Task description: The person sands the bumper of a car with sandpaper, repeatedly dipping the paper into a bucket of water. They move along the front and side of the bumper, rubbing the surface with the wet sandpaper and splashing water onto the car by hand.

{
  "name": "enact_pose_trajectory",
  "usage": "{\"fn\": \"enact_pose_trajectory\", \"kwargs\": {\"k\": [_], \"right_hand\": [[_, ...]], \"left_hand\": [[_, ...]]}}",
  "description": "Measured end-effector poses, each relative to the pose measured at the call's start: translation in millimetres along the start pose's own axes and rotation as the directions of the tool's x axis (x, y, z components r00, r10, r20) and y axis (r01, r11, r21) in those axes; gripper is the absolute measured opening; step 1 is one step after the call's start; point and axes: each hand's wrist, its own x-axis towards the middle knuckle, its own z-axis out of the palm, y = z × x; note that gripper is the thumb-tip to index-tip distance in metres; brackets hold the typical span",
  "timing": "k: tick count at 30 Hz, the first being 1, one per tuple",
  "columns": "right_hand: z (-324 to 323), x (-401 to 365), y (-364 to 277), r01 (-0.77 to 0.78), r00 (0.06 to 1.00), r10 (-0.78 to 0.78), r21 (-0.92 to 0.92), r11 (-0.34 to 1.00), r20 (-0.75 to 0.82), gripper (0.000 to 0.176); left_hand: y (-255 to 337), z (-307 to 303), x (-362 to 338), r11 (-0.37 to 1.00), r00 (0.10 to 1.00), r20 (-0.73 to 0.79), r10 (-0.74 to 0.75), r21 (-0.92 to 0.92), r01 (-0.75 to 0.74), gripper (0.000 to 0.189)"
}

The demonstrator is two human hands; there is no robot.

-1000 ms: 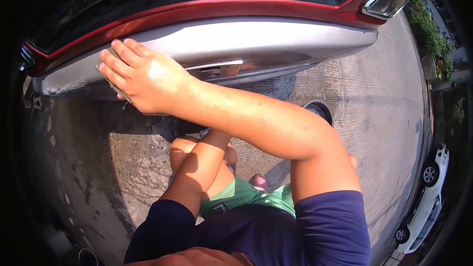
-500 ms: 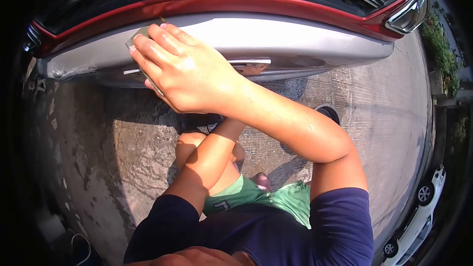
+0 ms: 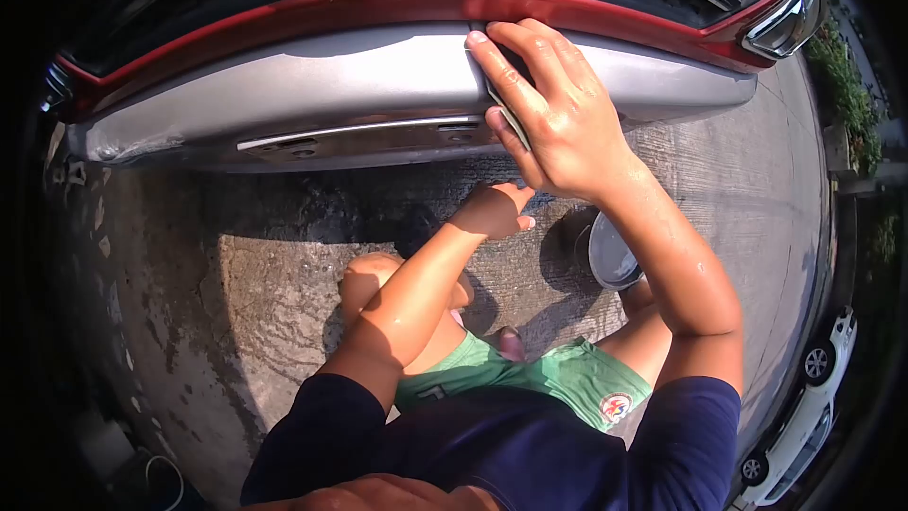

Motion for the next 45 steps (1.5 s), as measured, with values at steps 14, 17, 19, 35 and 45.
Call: {"fn": "enact_pose_trajectory", "kwargs": {"k": [14, 17, 19, 35, 45], "right_hand": [[-10.7, -47.0, 34.2, -0.05, 0.998, 0.049, 0.045, 0.998, 0.035, 0.079], [-8.2, -58.2, 37.6, -0.036, 0.998, 0.037, -0.025, 0.999, 0.052, 0.074], [12.7, 2.1, -9.5, 0.082, 0.995, -0.085, 0.058, 0.995, 0.047, 0.068], [-8.0, -34.5, 14.4, 0.086, 0.959, -0.079, -0.012, 0.996, 0.274, 0.087], [71.5, 118.0, -70.7, 0.46, 0.886, -0.46, 0.228, 0.858, -0.057, 0.062]], "left_hand": [[15.3, -2.4, 4.7, 0.999, 0.999, 0.019, 0.026, 0.043, -0.027, 0.064], [11.4, -0.6, 0.0, 0.999, 0.999, 0.035, 0.003, 0.033, -0.004, 0.065], [-1.2, 15.1, 2.1, 0.999, 0.998, -0.052, 0.036, -0.017, -0.037, 0.064], [4.2, -10.3, -20.7, 0.993, 0.995, 0.02, -0.103, 0.061, 0.102, 0.061], [-4.1, 15.8, 14.4, 0.996, 0.986, -0.14, -0.087, -0.039, 0.083, 0.049]]}}
